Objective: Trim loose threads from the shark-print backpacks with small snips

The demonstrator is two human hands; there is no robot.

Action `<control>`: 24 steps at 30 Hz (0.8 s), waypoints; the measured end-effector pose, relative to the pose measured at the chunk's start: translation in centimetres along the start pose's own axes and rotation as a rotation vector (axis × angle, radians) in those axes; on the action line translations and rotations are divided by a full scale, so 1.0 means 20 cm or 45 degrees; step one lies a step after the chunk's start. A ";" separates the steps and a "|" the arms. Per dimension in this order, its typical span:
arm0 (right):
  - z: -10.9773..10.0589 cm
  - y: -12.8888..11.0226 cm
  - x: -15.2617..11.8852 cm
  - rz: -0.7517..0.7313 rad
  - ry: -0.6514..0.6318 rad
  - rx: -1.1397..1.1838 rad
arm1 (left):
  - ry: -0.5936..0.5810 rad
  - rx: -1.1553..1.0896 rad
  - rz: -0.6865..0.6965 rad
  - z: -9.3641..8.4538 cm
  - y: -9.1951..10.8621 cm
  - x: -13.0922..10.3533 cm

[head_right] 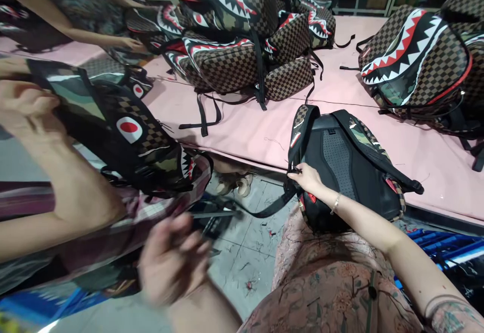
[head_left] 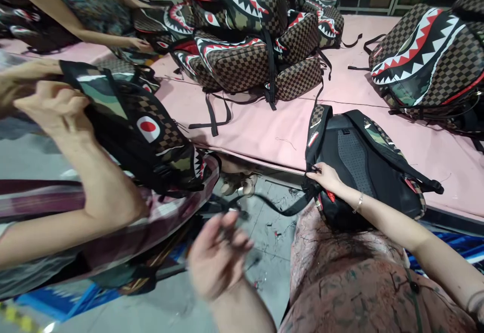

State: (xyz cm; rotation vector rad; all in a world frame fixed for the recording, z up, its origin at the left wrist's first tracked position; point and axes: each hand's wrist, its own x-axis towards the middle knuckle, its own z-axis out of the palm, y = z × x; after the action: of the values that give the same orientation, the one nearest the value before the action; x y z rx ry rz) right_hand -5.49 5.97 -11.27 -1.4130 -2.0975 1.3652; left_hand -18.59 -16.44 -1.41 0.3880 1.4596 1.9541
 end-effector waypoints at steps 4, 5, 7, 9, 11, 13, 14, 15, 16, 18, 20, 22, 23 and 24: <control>-0.13 0.01 -0.20 -0.126 0.092 -0.086 | -0.276 -0.035 -0.239 0.25 -0.23 0.08; -0.16 0.02 -0.25 -0.198 0.107 -0.080 | -0.323 -0.037 -0.289 0.28 -0.27 0.09; -0.21 0.04 -0.33 -0.365 0.138 -0.045 | -0.377 -0.026 -0.366 0.30 -0.33 0.08; -0.25 0.05 -0.40 -0.553 0.105 -0.044 | -0.415 0.004 -0.418 0.29 -0.35 0.08; -0.28 0.05 -0.44 -0.743 0.010 -0.078 | -0.460 0.038 -0.440 0.28 -0.35 0.08; -0.28 0.05 -0.45 -0.878 -0.046 -0.112 | -0.500 0.076 -0.440 0.29 -0.33 0.08; -0.28 0.05 -0.45 -0.910 -0.042 -0.123 | -0.524 0.102 -0.443 0.29 -0.33 0.08; -0.28 0.04 -0.45 -0.923 -0.028 -0.136 | -0.552 0.131 -0.452 0.30 -0.32 0.08; -0.28 0.04 -0.44 -0.924 -0.021 -0.150 | -0.580 0.163 -0.462 0.31 -0.32 0.07; -0.28 0.03 -0.43 -0.914 -0.046 -0.180 | -0.624 0.212 -0.478 0.32 -0.31 0.07; -0.28 0.02 -0.41 -0.908 -0.077 -0.217 | -0.650 0.235 -0.483 0.32 -0.32 0.06; -0.28 0.02 -0.40 -0.918 -0.076 -0.256 | -0.661 0.246 -0.484 0.32 -0.33 0.06; -0.28 0.02 -0.39 -0.926 -0.066 -0.267 | -0.669 0.251 -0.491 0.32 -0.33 0.06; -0.28 0.03 -0.39 -0.930 -0.052 -0.268 | -0.675 0.255 -0.500 0.32 -0.33 0.06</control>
State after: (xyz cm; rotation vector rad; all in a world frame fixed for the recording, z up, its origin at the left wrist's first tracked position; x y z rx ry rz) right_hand 2.31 2.61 -6.67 -0.5484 -2.4692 0.8952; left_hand -13.60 -9.92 -5.63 0.6035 1.2630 1.2741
